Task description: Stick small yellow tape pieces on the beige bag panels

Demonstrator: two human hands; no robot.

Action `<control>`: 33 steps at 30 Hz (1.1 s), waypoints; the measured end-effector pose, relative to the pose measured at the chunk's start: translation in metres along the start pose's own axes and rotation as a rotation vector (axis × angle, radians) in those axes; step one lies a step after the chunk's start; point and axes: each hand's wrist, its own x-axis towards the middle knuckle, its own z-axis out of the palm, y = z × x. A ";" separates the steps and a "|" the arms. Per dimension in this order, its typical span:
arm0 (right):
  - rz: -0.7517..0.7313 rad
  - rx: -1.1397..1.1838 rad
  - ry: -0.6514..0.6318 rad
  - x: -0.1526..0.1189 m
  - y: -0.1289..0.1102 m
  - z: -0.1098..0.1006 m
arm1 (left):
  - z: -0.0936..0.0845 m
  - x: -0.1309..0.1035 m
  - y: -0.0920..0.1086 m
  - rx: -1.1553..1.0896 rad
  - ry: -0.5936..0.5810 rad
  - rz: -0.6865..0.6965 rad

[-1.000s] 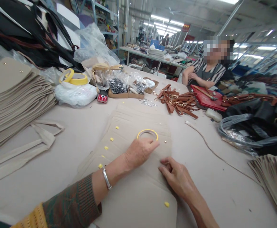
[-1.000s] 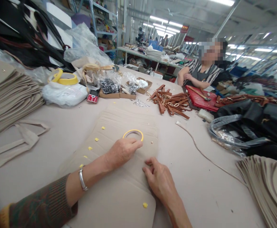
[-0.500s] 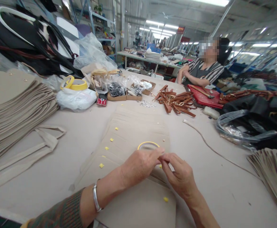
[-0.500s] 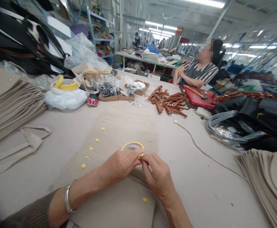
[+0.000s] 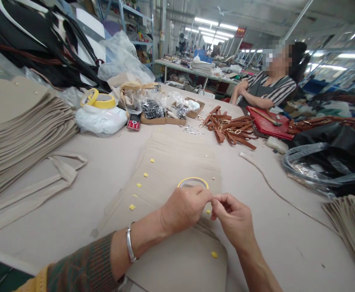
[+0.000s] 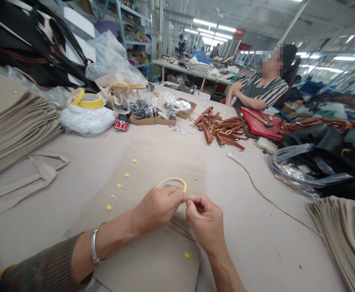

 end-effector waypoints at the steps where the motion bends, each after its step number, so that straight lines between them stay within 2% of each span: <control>1: 0.075 0.053 0.002 0.004 0.002 -0.002 | 0.001 0.000 0.001 0.005 0.036 0.004; 3: 0.189 0.114 0.026 0.013 0.011 -0.007 | 0.003 -0.001 0.001 0.015 0.080 -0.020; 5: 0.289 0.142 -0.011 0.020 0.023 -0.013 | 0.006 -0.002 -0.001 0.059 0.052 -0.062; 8: 0.394 0.113 -0.163 0.025 0.038 -0.020 | 0.012 -0.003 -0.006 0.172 -0.114 -0.100; 10: 0.422 0.066 -0.208 0.025 0.043 -0.021 | 0.017 -0.003 -0.009 0.212 -0.215 -0.104; 12: 0.422 0.030 -0.218 0.024 0.046 -0.020 | 0.021 -0.003 -0.010 0.213 -0.260 -0.103; 17: 0.341 -0.102 -0.255 0.024 0.050 -0.017 | 0.023 -0.003 -0.011 0.194 -0.271 -0.112; 24: 0.164 -0.473 -0.261 0.026 0.034 -0.013 | 0.024 -0.003 -0.013 0.177 -0.288 -0.122; 28: 0.129 -0.477 -0.191 0.024 0.035 -0.014 | 0.025 -0.003 -0.013 0.175 -0.292 -0.128; 31: 0.185 -0.397 -0.110 0.016 0.042 -0.020 | 0.025 -0.004 -0.014 0.167 -0.291 -0.132; 33: 0.203 -0.363 -0.122 0.009 0.045 -0.023 | 0.025 -0.004 -0.014 0.166 -0.282 -0.135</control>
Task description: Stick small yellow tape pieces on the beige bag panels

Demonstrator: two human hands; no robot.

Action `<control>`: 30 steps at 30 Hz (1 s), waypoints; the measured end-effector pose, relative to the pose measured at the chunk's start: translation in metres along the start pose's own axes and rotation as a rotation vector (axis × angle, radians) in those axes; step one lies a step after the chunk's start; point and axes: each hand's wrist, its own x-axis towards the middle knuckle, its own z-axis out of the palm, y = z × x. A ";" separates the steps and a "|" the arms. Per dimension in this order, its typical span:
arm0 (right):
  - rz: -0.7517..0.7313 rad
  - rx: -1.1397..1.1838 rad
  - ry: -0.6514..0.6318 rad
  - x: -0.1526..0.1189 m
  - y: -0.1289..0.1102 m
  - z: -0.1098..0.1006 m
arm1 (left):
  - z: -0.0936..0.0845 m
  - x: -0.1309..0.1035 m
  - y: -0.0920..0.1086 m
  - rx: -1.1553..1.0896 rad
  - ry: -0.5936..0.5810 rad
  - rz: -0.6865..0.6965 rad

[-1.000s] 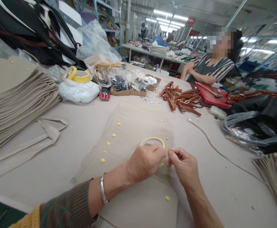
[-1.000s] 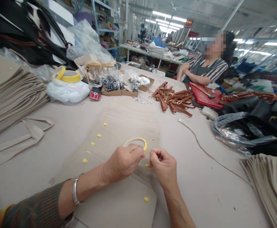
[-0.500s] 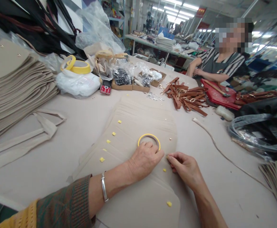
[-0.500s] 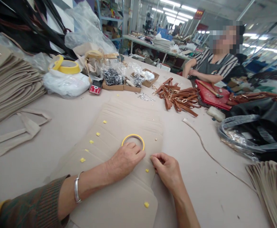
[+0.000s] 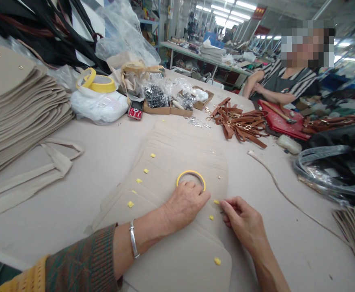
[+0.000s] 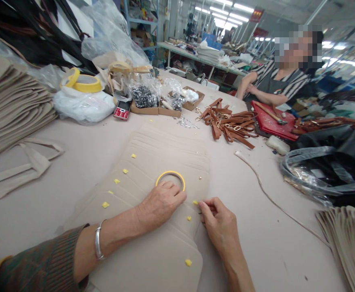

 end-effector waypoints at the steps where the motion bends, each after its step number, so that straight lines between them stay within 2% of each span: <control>1: -0.025 -0.013 -0.008 -0.003 0.001 0.000 | 0.000 0.000 0.000 0.000 0.002 -0.001; 4: -0.144 -0.119 0.055 -0.011 0.001 0.005 | 0.000 0.000 0.000 0.001 0.000 0.001; 7: -0.181 -0.234 0.130 -0.010 -0.003 0.014 | -0.001 0.000 0.000 -0.006 0.004 0.003; 14: -0.247 -0.278 0.117 0.002 -0.008 0.017 | -0.005 -0.001 -0.002 -0.037 0.026 0.049; 16: -0.269 -0.266 0.052 0.001 -0.010 0.012 | -0.008 -0.001 -0.004 -0.062 0.059 0.046; 20: -0.275 -0.169 -0.213 -0.004 -0.015 -0.002 | -0.014 -0.004 -0.008 -0.229 0.162 0.059; 21: -0.271 -0.129 -0.239 -0.006 -0.015 -0.005 | -0.014 -0.005 -0.008 -0.283 0.193 0.076; 23: -0.266 -0.034 -0.171 -0.009 -0.016 -0.008 | -0.015 -0.007 -0.008 -0.369 0.255 0.109; 25: -0.294 0.060 -0.023 -0.011 -0.019 -0.007 | -0.015 -0.009 -0.007 -0.409 0.290 0.127; 27: -0.380 0.119 0.075 -0.013 -0.024 -0.005 | -0.014 -0.010 -0.005 -0.408 0.283 0.135; 30: -0.579 0.102 0.110 -0.015 -0.033 -0.003 | -0.014 -0.010 0.000 -0.359 0.243 0.105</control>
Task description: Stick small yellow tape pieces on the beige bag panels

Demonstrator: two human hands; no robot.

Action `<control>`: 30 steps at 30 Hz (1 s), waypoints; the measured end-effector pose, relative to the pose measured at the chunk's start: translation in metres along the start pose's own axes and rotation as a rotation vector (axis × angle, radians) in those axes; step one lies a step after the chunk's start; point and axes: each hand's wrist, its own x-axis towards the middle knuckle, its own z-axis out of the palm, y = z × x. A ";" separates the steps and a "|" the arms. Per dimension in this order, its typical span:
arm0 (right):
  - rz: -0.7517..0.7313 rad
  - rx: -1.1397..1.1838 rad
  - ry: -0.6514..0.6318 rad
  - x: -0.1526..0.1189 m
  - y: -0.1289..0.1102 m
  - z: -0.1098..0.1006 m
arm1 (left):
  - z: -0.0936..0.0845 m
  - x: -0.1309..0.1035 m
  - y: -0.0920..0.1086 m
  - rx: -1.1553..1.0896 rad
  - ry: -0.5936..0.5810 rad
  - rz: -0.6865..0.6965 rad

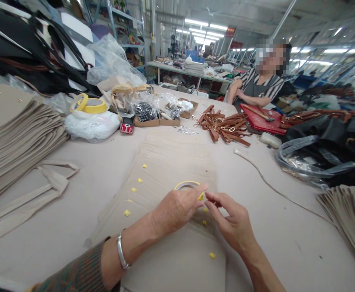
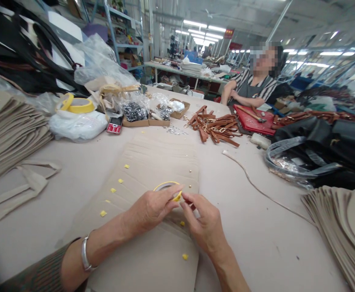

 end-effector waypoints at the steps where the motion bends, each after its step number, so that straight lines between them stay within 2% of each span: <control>1: -0.056 -0.016 -0.005 0.001 -0.002 0.000 | 0.000 0.000 0.001 0.014 -0.011 -0.009; 7: -0.224 -0.167 0.033 0.004 -0.003 0.005 | -0.003 0.002 0.009 -0.020 -0.109 0.004; 12: -0.189 -0.220 0.089 0.003 -0.002 0.010 | -0.006 0.008 0.009 0.076 -0.165 -0.098; 15: -0.009 -0.120 0.123 0.007 -0.008 0.011 | -0.007 0.015 0.007 0.116 -0.133 -0.077; 18: 0.310 0.152 0.121 0.015 -0.009 0.010 | -0.008 0.022 0.007 0.157 -0.060 -0.005; 22: 0.604 0.444 0.147 0.025 0.015 0.006 | -0.004 0.024 0.009 0.204 0.024 0.019; 24: 0.686 0.496 0.131 0.027 0.032 0.004 | 0.000 0.022 0.006 0.268 0.000 -0.010; 26: 0.726 0.497 0.087 0.027 0.045 0.003 | 0.007 0.019 0.002 0.344 -0.075 -0.022; 30: 0.742 0.460 0.033 0.028 0.054 0.005 | 0.019 0.017 -0.006 0.407 -0.221 0.010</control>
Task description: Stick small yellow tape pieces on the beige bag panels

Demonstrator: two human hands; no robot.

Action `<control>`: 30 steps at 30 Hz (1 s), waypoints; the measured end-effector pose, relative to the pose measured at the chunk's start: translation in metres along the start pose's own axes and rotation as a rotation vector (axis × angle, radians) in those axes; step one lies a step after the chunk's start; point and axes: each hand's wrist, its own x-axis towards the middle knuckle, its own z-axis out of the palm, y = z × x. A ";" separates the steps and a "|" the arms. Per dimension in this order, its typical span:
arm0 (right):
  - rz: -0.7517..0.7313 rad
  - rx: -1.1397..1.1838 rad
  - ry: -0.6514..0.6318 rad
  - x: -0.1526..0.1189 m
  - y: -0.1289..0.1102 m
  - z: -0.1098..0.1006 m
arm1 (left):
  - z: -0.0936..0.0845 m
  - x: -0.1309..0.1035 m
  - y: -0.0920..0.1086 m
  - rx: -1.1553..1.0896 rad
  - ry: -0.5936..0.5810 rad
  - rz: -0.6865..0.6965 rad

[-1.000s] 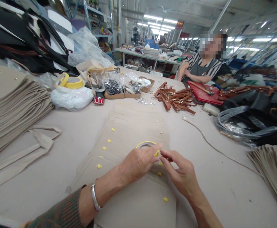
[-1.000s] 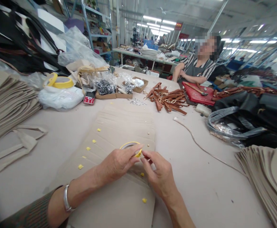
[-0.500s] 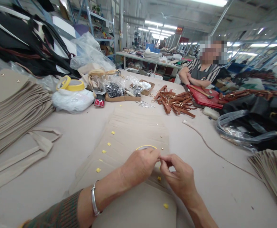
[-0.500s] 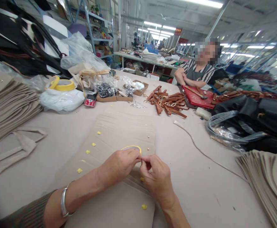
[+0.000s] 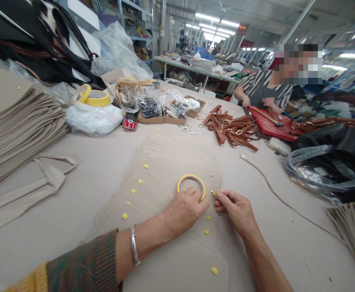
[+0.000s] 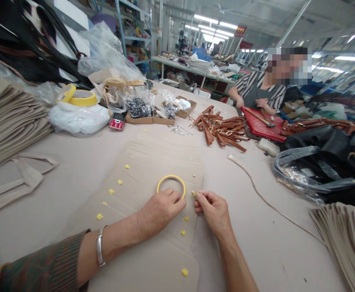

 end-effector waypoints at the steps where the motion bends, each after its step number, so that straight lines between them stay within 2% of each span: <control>1: 0.002 -0.015 -0.001 0.001 0.000 0.001 | 0.002 0.000 0.000 0.003 -0.011 0.002; 5: -0.034 -0.136 0.012 0.005 0.000 0.007 | 0.005 0.001 0.002 0.003 -0.007 -0.018; 10: -0.191 -0.478 0.043 0.009 -0.006 0.013 | 0.005 0.000 0.001 -0.017 -0.015 -0.017; 13: -0.251 -0.601 0.073 0.009 -0.009 0.015 | 0.004 -0.002 0.000 -0.023 -0.017 -0.027; 18: -0.219 -0.596 0.204 0.001 -0.002 0.009 | 0.002 -0.002 -0.001 -0.043 -0.022 -0.031; 22: -0.273 -0.556 0.166 -0.008 0.003 0.008 | 0.002 -0.003 -0.001 -0.052 -0.017 -0.033; 27: -0.343 -0.679 0.214 -0.006 -0.003 0.018 | 0.002 -0.003 0.000 -0.057 -0.007 -0.028; 30: -0.323 -0.750 0.197 -0.001 -0.009 0.022 | -0.003 0.000 -0.009 -0.063 -0.018 -0.042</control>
